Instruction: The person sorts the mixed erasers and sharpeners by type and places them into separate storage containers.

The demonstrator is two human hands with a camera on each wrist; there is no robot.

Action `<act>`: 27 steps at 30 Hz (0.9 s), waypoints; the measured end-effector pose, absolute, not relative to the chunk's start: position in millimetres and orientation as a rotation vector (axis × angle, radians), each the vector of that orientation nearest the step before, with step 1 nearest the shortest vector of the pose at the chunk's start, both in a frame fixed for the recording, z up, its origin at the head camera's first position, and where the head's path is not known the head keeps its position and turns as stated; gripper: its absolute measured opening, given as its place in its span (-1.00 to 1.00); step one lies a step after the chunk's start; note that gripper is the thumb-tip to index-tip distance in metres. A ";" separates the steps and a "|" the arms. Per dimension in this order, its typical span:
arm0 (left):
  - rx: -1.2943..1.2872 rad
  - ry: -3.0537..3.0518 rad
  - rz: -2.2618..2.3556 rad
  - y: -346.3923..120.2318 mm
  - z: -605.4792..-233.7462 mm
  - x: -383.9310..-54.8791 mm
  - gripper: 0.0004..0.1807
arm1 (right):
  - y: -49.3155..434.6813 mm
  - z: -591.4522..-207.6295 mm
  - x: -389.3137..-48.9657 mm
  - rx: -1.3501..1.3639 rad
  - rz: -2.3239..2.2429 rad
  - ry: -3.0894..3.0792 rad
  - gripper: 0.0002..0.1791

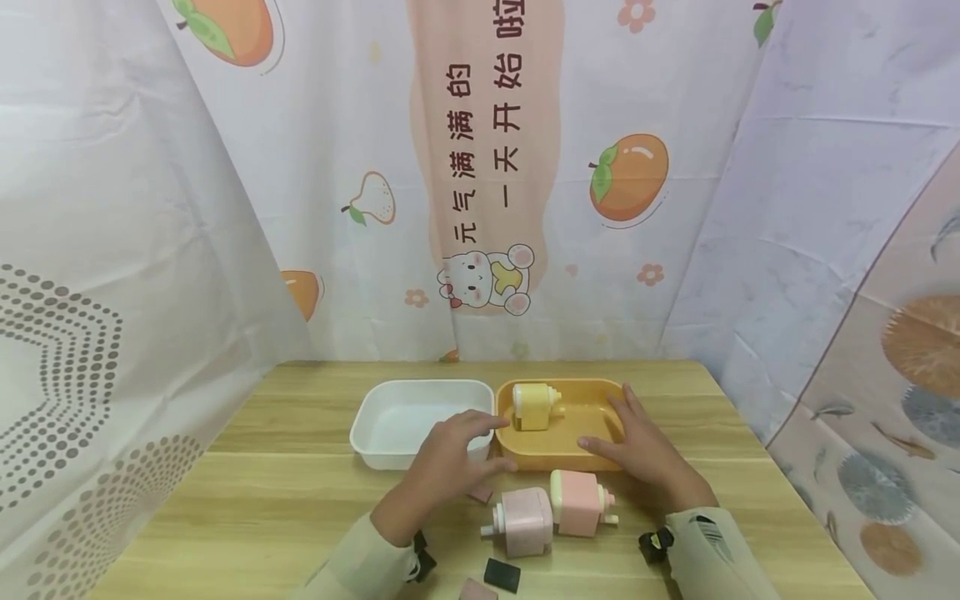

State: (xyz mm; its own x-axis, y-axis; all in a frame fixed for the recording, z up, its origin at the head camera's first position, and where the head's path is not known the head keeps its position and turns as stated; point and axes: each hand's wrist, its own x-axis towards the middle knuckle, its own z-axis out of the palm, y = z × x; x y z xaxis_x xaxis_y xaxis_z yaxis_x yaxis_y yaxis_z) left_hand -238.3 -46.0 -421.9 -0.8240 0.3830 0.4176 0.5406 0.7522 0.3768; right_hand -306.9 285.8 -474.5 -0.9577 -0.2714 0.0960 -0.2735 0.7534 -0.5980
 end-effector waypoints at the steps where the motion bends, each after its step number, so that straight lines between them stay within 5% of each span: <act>1: -0.732 -2.638 -0.698 -45.8 -423.1 -236.1 -0.35 | 285.5 -474.6 -306.9 0.456 1.002 -2.939 0.20; 19: -0.961 -2.736 -0.692 -35.6 -441.2 -212.8 -0.20 | 286.8 -474.6 -307.2 0.462 1.004 -2.942 0.21; 27: -0.976 -2.746 -0.594 -29.8 -449.1 -206.5 -0.29 | 287.1 -476.6 -308.0 0.458 1.000 -2.934 0.21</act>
State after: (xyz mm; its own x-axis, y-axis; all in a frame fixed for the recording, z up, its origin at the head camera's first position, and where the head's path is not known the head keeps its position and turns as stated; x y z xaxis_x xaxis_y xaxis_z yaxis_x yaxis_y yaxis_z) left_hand -206.5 -29.8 -449.1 -0.7722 0.5686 0.2835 0.6349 0.7069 0.3118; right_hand -308.0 287.1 -476.6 -0.9573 -0.2713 0.1004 -0.2761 0.7535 -0.5966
